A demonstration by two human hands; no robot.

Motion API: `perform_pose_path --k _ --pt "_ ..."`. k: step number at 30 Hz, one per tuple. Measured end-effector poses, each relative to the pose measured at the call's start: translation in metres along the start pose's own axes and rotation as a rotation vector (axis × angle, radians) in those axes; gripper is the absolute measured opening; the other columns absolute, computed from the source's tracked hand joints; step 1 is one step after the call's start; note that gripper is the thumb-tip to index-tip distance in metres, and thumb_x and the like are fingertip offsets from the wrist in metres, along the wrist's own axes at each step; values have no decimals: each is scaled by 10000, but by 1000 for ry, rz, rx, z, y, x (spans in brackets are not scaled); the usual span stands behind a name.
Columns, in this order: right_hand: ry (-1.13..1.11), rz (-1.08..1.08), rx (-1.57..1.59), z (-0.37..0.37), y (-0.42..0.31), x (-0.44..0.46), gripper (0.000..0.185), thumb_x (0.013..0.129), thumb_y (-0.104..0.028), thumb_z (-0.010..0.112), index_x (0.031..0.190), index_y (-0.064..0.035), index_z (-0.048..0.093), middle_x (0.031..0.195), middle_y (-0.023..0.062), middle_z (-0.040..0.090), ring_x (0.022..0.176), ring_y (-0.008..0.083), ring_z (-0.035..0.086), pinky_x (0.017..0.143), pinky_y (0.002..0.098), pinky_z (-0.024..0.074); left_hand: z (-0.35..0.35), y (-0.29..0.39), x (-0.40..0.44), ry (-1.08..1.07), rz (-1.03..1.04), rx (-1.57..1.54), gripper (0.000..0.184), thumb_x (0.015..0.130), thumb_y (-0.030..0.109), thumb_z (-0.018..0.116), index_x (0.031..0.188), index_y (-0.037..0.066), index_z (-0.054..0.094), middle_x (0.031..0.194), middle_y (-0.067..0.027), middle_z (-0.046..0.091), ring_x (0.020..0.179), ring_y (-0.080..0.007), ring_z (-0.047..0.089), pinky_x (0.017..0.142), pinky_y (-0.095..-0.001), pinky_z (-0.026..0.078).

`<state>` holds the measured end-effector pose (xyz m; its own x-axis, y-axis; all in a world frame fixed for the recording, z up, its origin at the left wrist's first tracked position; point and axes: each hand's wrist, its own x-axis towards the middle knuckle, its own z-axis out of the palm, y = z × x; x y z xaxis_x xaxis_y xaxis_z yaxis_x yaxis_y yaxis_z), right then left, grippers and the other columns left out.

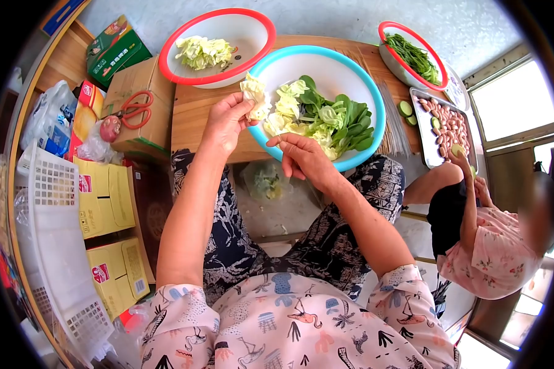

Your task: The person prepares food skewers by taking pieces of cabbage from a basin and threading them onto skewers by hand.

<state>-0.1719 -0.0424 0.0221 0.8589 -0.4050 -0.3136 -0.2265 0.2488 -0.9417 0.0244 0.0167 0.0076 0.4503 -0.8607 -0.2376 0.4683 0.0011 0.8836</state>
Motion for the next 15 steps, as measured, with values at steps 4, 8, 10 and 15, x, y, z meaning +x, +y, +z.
perform_pose_path --k 4,8,10,15 --pt "0 7 -7 2 -3 -1 256 969 -166 384 1092 -64 584 527 1 499 420 48 374 404 186 280 -1 1 3 29 -45 -87 187 868 161 598 1029 65 584 959 -30 635 810 -95 590 664 -250 475" --pt "-8 17 -15 3 -2 0 261 968 -155 374 1108 -62 574 527 4 504 413 53 381 401 187 291 -8 -6 10 29 -37 -139 202 876 189 597 1033 62 583 954 -34 634 818 -105 596 680 -256 486" --pt "-15 -2 -26 4 -2 0 271 965 -138 360 1136 -61 556 526 13 512 401 59 391 397 188 307 -7 -9 12 76 5 -185 203 881 203 595 1020 56 586 941 -38 633 827 -120 605 685 -268 507" --pt "-26 -1 -43 7 -4 -1 296 955 -116 346 1182 -55 525 530 24 523 392 64 406 395 192 329 -7 -13 14 117 24 -206 186 879 186 596 1001 46 588 943 -54 635 838 -139 618 677 -275 529"
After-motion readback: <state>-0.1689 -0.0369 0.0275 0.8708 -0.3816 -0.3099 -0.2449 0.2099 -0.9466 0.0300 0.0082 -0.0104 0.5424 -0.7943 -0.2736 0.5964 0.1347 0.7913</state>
